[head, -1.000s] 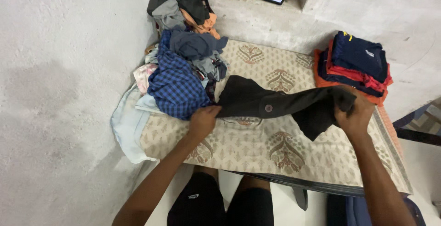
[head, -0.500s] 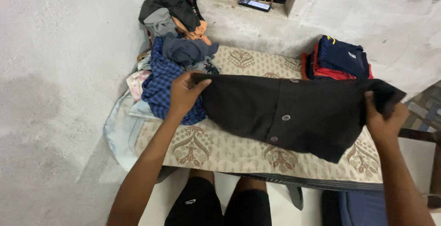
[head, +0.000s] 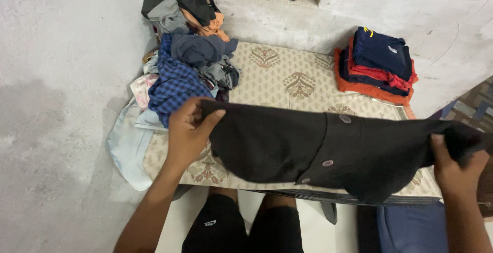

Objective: The person folds a dark blue shirt and a black jacket by hand on a bed, smoothing the fabric and placing them onto a stack of folded laundry.

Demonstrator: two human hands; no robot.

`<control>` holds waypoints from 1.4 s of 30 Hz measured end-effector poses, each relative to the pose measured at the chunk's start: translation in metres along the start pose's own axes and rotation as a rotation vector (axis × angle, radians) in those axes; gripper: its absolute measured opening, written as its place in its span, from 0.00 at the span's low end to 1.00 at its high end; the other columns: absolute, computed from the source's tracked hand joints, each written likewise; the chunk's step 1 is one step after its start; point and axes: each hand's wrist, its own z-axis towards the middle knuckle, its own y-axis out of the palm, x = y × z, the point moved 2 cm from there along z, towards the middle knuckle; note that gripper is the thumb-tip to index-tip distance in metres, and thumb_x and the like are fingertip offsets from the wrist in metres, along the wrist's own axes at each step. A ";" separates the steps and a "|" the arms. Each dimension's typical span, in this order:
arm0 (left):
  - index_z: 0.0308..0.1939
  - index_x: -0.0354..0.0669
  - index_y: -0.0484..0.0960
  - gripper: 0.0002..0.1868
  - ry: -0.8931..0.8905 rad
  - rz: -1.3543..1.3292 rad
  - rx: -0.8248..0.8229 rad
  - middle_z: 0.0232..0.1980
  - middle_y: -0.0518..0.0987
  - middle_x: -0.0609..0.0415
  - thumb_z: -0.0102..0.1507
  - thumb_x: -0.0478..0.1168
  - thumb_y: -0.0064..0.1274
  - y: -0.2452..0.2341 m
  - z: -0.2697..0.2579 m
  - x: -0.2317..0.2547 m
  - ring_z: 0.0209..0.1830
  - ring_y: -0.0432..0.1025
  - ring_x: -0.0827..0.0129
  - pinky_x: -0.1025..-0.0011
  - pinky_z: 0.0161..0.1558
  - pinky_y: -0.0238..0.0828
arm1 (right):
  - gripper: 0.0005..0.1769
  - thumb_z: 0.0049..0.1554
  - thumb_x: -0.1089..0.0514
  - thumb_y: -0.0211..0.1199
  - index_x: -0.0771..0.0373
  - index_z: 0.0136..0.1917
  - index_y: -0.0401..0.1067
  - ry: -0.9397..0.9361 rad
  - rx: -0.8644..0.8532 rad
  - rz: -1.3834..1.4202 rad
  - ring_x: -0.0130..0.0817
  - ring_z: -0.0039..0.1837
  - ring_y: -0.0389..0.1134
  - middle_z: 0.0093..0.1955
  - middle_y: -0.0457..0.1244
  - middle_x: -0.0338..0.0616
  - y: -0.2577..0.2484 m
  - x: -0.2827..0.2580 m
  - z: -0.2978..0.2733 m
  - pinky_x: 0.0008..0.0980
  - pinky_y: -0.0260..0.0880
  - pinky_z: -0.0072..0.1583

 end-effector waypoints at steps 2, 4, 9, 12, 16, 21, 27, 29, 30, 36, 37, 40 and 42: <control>0.47 0.33 0.80 0.08 -0.005 -0.009 -0.010 0.40 0.83 0.57 0.66 0.32 0.60 -0.001 -0.005 0.002 0.39 0.76 0.81 0.82 0.42 0.73 | 0.07 0.70 0.66 0.66 0.70 0.51 0.69 0.058 0.030 0.103 0.26 0.51 0.66 0.50 0.66 0.40 0.001 0.006 -0.004 0.25 0.67 0.57; 0.46 0.34 0.80 0.07 -0.012 -0.012 -0.013 0.39 0.83 0.57 0.66 0.32 0.60 -0.002 -0.004 -0.001 0.39 0.76 0.81 0.82 0.41 0.73 | 0.05 0.68 0.66 0.66 0.67 0.53 0.69 0.085 0.031 0.166 0.26 0.53 0.67 0.53 0.67 0.38 0.003 0.001 -0.006 0.25 0.68 0.60; 0.42 0.32 0.78 0.09 -0.030 0.097 -0.020 0.36 0.78 0.57 0.68 0.35 0.61 0.004 0.021 -0.044 0.36 0.69 0.83 0.79 0.37 0.67 | 0.10 0.67 0.59 0.67 0.67 0.58 0.72 0.205 -0.055 0.077 0.25 0.53 0.65 0.51 0.66 0.37 0.029 -0.015 0.005 0.28 0.66 0.58; 0.42 0.33 0.79 0.12 0.037 0.343 0.028 0.32 0.79 0.54 0.64 0.39 0.63 0.019 0.054 -0.103 0.30 0.69 0.78 0.75 0.33 0.66 | 0.17 0.65 0.52 0.67 0.68 0.59 0.74 0.252 -0.153 0.027 0.25 0.52 0.64 0.49 0.66 0.36 0.065 0.009 0.025 0.28 0.65 0.54; 0.42 0.33 0.81 0.14 -0.002 0.403 0.035 0.36 0.83 0.45 0.63 0.42 0.63 0.042 0.091 -0.224 0.34 0.77 0.64 0.68 0.37 0.72 | 0.22 0.64 0.46 0.68 0.71 0.51 0.76 0.413 -0.241 -0.053 0.28 0.45 0.63 0.43 0.66 0.38 0.121 0.089 0.036 0.32 0.64 0.48; 0.46 0.36 0.84 0.21 -0.141 0.655 0.031 0.42 0.85 0.40 0.59 0.50 0.65 0.055 0.107 -0.354 0.41 0.80 0.50 0.58 0.43 0.76 | 0.30 0.61 0.41 0.68 0.74 0.55 0.76 0.420 -0.244 -0.154 0.37 0.46 0.68 0.44 0.68 0.51 0.181 0.185 0.024 0.38 0.66 0.48; 0.43 0.33 0.84 0.32 -0.288 0.936 -0.154 0.42 0.83 0.36 0.58 0.62 0.63 0.036 0.080 -0.327 0.44 0.78 0.41 0.51 0.45 0.75 | 0.41 0.58 0.36 0.67 0.78 0.65 0.70 0.429 -0.306 -0.410 0.50 0.54 0.73 0.53 0.69 0.64 0.159 0.173 0.004 0.43 0.72 0.54; 0.44 0.32 0.84 0.35 -0.364 0.925 -0.245 0.41 0.83 0.35 0.56 0.64 0.62 0.029 0.064 -0.297 0.45 0.79 0.42 0.52 0.46 0.75 | 0.46 0.58 0.36 0.66 0.79 0.70 0.64 0.356 -0.328 -0.363 0.51 0.58 0.72 0.58 0.67 0.65 0.147 0.146 -0.010 0.44 0.73 0.55; 0.48 0.33 0.82 0.36 -0.401 0.889 -0.275 0.42 0.84 0.36 0.56 0.65 0.61 0.027 0.057 -0.283 0.46 0.79 0.43 0.53 0.47 0.76 | 0.48 0.58 0.35 0.65 0.79 0.71 0.62 0.322 -0.336 -0.306 0.51 0.60 0.71 0.60 0.66 0.65 0.146 0.131 -0.020 0.44 0.73 0.55; 0.64 0.29 0.72 0.48 -0.551 0.720 -0.501 0.55 0.81 0.35 0.56 0.66 0.64 0.013 0.010 -0.218 0.56 0.77 0.50 0.59 0.55 0.74 | 0.48 0.61 0.35 0.64 0.80 0.74 0.62 0.463 -0.419 -0.629 0.58 0.58 0.72 0.58 0.69 0.68 0.113 0.074 -0.080 0.49 0.71 0.58; 0.64 0.31 0.73 0.46 -0.572 0.613 -0.529 0.56 0.82 0.38 0.55 0.64 0.64 0.011 0.005 -0.211 0.57 0.77 0.53 0.62 0.56 0.73 | 0.48 0.62 0.35 0.65 0.81 0.73 0.63 0.489 -0.431 -0.687 0.60 0.59 0.71 0.57 0.68 0.70 0.110 0.073 -0.085 0.50 0.71 0.58; 0.61 0.29 0.73 0.44 -0.668 0.478 -0.513 0.57 0.82 0.40 0.54 0.59 0.67 0.014 -0.003 -0.202 0.57 0.77 0.59 0.64 0.57 0.73 | 0.43 0.63 0.35 0.69 0.80 0.67 0.71 0.460 -0.445 -0.757 0.59 0.59 0.71 0.56 0.68 0.72 0.108 0.073 -0.087 0.48 0.71 0.61; 0.61 0.28 0.73 0.42 -0.744 0.399 -0.472 0.57 0.81 0.41 0.53 0.56 0.69 0.015 -0.009 -0.203 0.57 0.77 0.61 0.66 0.58 0.73 | 0.41 0.59 0.38 0.69 0.78 0.66 0.72 0.611 -0.386 -0.548 0.52 0.56 0.72 0.55 0.70 0.67 0.109 0.070 -0.085 0.44 0.72 0.58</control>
